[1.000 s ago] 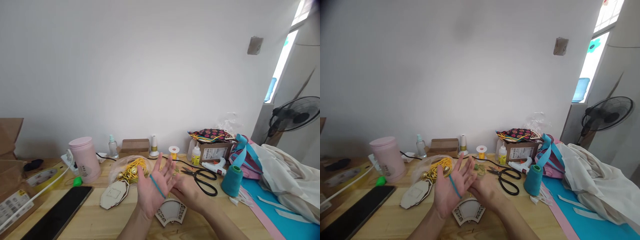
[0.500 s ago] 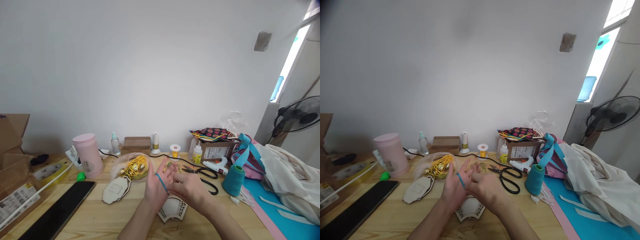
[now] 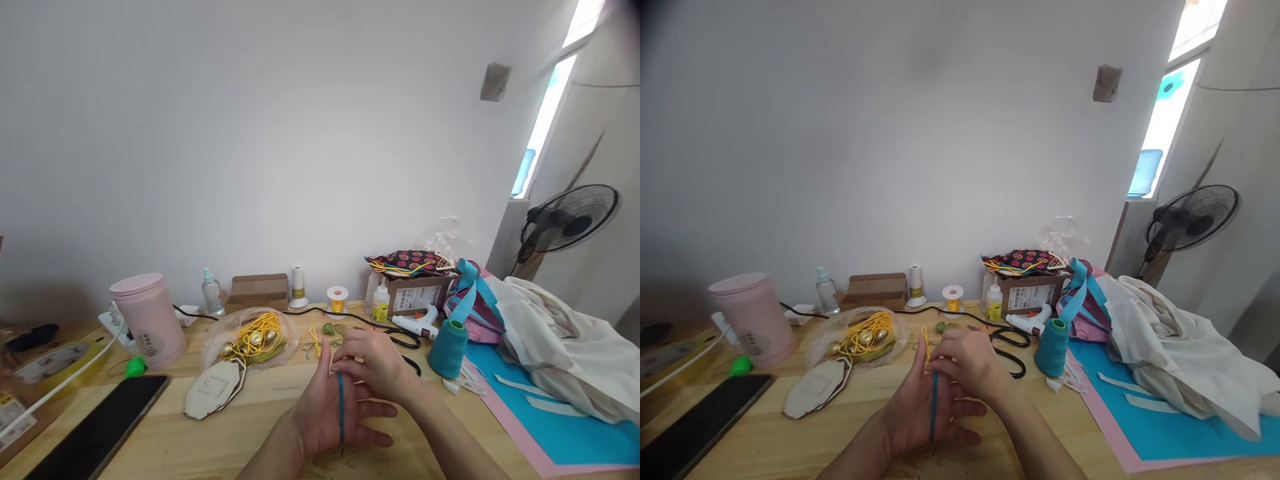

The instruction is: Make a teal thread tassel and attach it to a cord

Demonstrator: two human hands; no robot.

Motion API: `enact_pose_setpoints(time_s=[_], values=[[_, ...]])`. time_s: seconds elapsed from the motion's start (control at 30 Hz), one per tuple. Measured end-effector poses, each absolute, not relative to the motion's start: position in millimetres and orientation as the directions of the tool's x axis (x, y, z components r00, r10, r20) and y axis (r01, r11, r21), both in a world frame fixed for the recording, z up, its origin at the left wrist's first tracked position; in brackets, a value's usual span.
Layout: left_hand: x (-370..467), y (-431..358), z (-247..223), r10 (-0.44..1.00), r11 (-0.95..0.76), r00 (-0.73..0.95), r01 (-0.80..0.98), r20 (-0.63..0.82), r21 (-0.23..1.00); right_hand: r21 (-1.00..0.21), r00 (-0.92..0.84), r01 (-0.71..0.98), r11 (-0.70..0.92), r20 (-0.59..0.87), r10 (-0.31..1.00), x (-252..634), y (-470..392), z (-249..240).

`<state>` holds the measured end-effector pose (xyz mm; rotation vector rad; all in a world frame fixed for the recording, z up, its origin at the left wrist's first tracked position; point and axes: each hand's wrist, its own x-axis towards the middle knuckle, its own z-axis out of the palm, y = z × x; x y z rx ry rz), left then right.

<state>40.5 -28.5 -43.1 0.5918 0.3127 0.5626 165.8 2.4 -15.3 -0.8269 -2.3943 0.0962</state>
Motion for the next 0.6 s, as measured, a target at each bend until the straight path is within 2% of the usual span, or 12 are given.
enact_pose_setpoints(time_s=[0.17, 0.27, 0.43, 0.6], values=[[38.9, -28.8, -49.9, 0.470, 0.659, 0.875, -0.262, -0.114, 0.705, -0.375, -0.585, 0.545, 0.750, 0.471, 0.660, 168.2, 5.5, -17.2], [36.6, -28.8, -52.7, 0.464, 0.586, 0.873, -0.177, -0.149, 0.791, -0.418, -0.555, 0.571, 0.706, 0.437, 0.708, 171.5, 6.9, -16.2], [35.1, -24.7, -57.3, 0.610, 0.545, 0.757, -0.185, -0.235, 0.818, -0.327, -0.469, 0.730, 0.601, 0.401, 0.787, 194.1, 10.2, -2.2], [37.2, -20.0, -59.2, 0.621, 0.559, 0.747, -0.210, -0.237, 0.802, -0.227, -0.362, 0.851, 0.473, 0.398, 0.843, 238.7, 25.1, 32.2]])
